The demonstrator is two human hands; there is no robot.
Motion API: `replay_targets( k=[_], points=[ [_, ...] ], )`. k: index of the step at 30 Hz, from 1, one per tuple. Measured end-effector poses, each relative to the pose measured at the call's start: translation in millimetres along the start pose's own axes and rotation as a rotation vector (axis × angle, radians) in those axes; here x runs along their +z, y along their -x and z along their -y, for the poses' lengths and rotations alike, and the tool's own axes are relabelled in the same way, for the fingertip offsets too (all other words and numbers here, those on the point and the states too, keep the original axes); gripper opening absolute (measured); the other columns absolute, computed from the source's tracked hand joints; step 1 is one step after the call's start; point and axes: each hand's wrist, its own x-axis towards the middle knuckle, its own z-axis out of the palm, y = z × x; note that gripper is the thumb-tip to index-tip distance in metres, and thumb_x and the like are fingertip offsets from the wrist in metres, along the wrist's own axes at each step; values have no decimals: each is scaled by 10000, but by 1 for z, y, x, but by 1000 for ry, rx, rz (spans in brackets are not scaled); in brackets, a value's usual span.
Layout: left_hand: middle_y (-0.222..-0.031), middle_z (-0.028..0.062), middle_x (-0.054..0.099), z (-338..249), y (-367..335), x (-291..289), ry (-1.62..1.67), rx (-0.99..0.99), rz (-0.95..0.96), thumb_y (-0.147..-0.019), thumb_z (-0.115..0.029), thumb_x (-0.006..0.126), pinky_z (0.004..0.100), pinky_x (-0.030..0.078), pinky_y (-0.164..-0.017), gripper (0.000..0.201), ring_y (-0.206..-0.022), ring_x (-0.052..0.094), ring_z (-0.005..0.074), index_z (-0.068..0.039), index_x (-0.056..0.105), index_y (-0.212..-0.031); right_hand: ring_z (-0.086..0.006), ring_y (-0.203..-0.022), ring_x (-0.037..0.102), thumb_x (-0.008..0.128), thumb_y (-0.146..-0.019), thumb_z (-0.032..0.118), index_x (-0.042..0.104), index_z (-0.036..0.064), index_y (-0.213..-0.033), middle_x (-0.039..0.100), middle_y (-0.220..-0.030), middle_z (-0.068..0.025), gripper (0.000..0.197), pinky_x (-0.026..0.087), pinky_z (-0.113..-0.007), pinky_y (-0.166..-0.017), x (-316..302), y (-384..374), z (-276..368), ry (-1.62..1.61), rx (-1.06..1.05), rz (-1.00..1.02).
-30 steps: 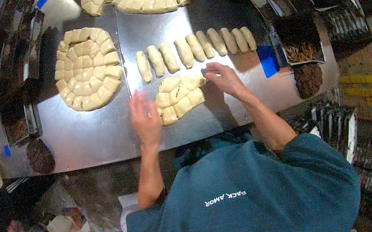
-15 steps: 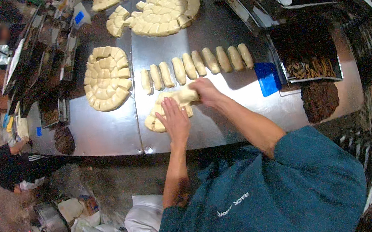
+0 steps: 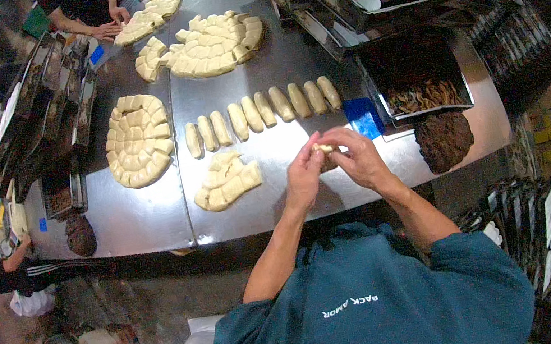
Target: The person fills small pieces of dough with a dark filling, rolls them into logs, and places them on a metal tray. They repeat this process multiple times, arranging the finished pastries in rows on the tray.
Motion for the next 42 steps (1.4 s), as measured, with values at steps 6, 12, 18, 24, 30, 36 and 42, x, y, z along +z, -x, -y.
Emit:
replay_targets(
  k=[6, 12, 18, 24, 30, 36, 42],
  points=[
    [-885, 136, 659, -29, 3, 7, -583, 288, -400, -962, -205, 508, 341, 507, -611, 245, -734, 649, 227, 23, 592, -996, -117, -840, 614, 639, -868, 122, 625, -21, -1104, 672, -908, -86, 276, 506, -249, -713, 33, 7, 20, -439, 360, -127],
    [-566, 150, 512, -35, 2, 13, -947, 993, -524, -949, -233, 510, 417, 374, -501, 311, -493, 494, 288, 13, 510, -759, -96, -689, 536, 458, -981, 342, 526, 30, -815, 599, -745, -26, 359, 420, -314, -582, 63, -13, 36, -1106, 516, -215],
    [-586, 12, 568, -40, 23, -1, -248, 333, -662, -934, -251, 567, 288, 396, -490, 356, -552, 510, 89, -6, 588, -676, -105, -592, 482, 515, -946, 432, 627, 17, -719, 571, -647, -15, 486, 385, -312, -509, 70, -15, 23, -638, 488, -291],
    [-1265, 124, 525, -2, 59, -27, 272, -15, -149, -947, -324, 543, 330, 504, -837, 477, -1089, 559, 204, -2, 467, -1291, -131, -721, 550, 523, -958, 284, 659, -8, -918, 636, -801, -47, 324, 455, -276, -664, -44, -39, 35, -162, 84, -289],
    [-1085, 107, 600, 22, 60, -77, -481, -317, -341, -911, -187, 535, 295, 485, -830, 344, -988, 555, 175, -35, 571, -1217, -250, -955, 462, 504, -926, 301, 541, -23, -1086, 529, -1071, -131, 363, 396, -364, -819, -44, 11, 70, 629, -596, -939],
    [-1405, 240, 366, 60, 4, -24, -1447, 317, -348, -900, -255, 533, 488, 204, -1097, 484, -1347, 294, 334, 21, 472, -1292, -448, -1337, 260, 519, -837, 570, 331, -40, -1385, 300, -1451, -235, 841, 262, -529, -1090, 73, 148, -37, 814, -213, 306],
    [-1498, 270, 187, 84, 4, -9, -1930, 237, -93, -889, -447, 490, 596, 76, -1106, 795, -1409, 133, 395, 96, 238, -1413, -284, -878, 552, 605, -731, 255, 644, 94, -726, 605, -793, -93, 165, 439, -414, -661, -103, 114, -83, 1218, 250, 95]
  ],
)
